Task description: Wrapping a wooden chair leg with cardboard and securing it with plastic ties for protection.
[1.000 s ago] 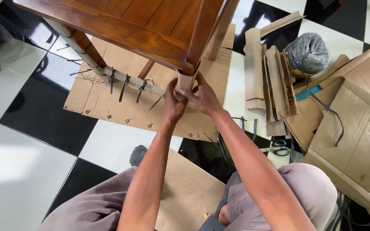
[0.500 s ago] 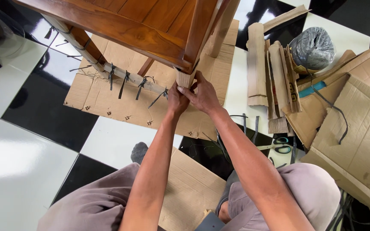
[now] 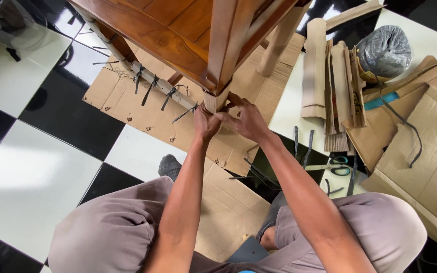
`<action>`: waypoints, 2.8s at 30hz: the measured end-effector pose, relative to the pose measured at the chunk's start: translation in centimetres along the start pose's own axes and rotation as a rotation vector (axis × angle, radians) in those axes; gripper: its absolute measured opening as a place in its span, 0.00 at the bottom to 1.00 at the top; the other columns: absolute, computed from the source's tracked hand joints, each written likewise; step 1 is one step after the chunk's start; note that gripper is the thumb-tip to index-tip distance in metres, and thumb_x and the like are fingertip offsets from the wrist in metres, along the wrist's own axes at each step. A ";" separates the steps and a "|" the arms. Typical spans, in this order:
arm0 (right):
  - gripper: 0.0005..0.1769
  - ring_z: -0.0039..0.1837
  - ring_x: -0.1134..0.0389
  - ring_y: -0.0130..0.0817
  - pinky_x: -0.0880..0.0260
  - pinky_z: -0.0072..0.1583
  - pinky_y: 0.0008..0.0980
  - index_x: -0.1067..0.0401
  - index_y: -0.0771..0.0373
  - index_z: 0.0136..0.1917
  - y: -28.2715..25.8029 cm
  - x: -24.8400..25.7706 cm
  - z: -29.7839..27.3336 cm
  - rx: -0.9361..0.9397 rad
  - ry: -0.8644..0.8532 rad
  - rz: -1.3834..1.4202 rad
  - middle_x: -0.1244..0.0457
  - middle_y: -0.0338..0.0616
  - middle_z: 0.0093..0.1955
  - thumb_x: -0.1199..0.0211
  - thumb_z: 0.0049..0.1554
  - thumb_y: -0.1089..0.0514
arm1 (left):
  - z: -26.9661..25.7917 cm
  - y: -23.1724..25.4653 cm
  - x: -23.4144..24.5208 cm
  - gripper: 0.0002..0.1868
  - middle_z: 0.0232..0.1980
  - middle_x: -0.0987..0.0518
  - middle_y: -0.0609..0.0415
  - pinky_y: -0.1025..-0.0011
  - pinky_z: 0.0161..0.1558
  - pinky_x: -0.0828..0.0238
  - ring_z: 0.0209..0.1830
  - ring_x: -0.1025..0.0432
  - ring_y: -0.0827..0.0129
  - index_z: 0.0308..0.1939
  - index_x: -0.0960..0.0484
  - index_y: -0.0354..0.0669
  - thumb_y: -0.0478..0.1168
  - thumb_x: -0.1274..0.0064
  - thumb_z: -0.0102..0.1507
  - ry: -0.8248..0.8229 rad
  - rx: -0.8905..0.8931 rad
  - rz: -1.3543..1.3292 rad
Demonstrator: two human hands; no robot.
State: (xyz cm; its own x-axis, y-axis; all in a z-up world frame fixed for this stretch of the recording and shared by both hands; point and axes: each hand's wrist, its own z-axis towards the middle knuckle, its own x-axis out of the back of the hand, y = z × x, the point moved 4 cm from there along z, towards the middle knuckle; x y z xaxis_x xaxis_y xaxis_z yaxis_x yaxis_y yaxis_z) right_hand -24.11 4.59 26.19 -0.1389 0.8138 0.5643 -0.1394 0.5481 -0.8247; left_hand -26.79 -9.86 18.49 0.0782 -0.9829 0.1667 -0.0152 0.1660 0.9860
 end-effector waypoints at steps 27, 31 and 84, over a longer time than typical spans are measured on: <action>0.06 0.52 0.27 0.53 0.25 0.52 0.53 0.22 0.49 0.50 28.5 -6.3 -19.5 -0.595 -0.053 -0.106 0.31 0.46 0.47 0.39 0.63 0.53 | -3.8 -2.8 0.3 0.63 0.75 0.36 0.41 0.44 0.77 0.48 0.76 0.40 0.42 0.82 0.47 0.59 0.49 0.19 0.51 0.221 -0.182 0.102; 0.08 0.43 0.30 0.38 0.32 0.47 0.41 0.24 0.56 0.47 23.4 -2.6 -15.1 -0.636 0.063 0.258 0.28 0.46 0.40 0.42 0.64 0.55 | -4.7 -2.3 0.3 0.56 0.77 0.37 0.44 0.47 0.77 0.49 0.77 0.41 0.45 0.81 0.44 0.57 0.47 0.23 0.56 0.246 -0.273 0.075; 0.16 0.31 0.47 0.14 0.52 0.31 0.14 0.28 0.61 0.65 3.2 0.5 -5.7 -0.338 0.424 0.750 0.35 0.39 0.43 0.46 0.64 0.63 | -3.1 2.4 -1.1 0.42 0.73 0.35 0.29 0.43 0.74 0.42 0.74 0.40 0.33 0.77 0.44 0.33 0.41 0.38 0.65 0.264 -0.258 0.176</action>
State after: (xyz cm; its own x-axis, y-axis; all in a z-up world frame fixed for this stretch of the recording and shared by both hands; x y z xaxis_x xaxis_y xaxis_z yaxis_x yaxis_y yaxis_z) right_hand -19.00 7.83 23.56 0.3027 0.9446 -0.1272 0.1446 -0.1774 -0.9735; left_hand -23.79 -8.15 20.70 0.3509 -0.8888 0.2947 0.1967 0.3777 0.9048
